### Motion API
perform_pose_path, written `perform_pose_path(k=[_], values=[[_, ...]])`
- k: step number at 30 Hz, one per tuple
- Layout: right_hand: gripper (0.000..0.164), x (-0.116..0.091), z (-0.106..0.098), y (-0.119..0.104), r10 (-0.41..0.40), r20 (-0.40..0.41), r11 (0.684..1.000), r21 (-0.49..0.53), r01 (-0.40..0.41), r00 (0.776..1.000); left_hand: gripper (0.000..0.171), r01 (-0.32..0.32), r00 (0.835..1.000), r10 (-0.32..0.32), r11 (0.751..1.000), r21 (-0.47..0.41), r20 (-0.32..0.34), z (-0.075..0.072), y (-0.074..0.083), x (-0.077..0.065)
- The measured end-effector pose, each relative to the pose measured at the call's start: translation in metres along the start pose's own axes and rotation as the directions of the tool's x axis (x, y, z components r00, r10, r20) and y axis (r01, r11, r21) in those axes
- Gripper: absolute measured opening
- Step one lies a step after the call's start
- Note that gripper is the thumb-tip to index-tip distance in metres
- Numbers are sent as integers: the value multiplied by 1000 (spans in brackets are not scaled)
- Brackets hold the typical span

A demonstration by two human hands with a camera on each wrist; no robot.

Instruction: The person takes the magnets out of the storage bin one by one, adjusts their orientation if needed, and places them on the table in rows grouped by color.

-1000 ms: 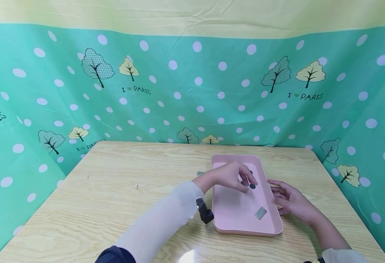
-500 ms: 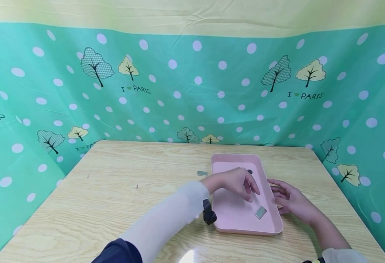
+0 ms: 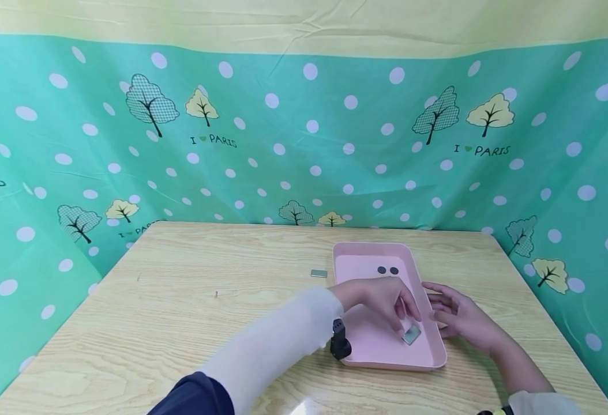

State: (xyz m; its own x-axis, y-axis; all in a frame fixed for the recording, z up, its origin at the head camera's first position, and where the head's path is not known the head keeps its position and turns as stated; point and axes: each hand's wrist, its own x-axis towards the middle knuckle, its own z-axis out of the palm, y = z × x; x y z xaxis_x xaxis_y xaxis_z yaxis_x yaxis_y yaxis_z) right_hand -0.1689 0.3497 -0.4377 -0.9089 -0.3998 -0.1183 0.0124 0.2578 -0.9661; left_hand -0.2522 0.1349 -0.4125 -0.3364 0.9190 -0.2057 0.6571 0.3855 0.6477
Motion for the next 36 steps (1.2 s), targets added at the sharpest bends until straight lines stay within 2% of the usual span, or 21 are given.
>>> perform_pose_path(k=[9,15,26,36], values=[[56,-1,-1,2,-47,66,997,56,43,997,41,36,999,-40,992,124,29,11,3,8],[56,-1,-1,3,-55,67,997,57,51,996,40,44,998,-50,979,199,26,13,5,9],[54,-2,-1,3,-54,64,996,75,49,997,37,63,996,-78,962,265,47,15,8,10],[54,-1,-2,4,-56,71,996,75,51,996,31,96,990,-121,959,268,78,15,14,7]])
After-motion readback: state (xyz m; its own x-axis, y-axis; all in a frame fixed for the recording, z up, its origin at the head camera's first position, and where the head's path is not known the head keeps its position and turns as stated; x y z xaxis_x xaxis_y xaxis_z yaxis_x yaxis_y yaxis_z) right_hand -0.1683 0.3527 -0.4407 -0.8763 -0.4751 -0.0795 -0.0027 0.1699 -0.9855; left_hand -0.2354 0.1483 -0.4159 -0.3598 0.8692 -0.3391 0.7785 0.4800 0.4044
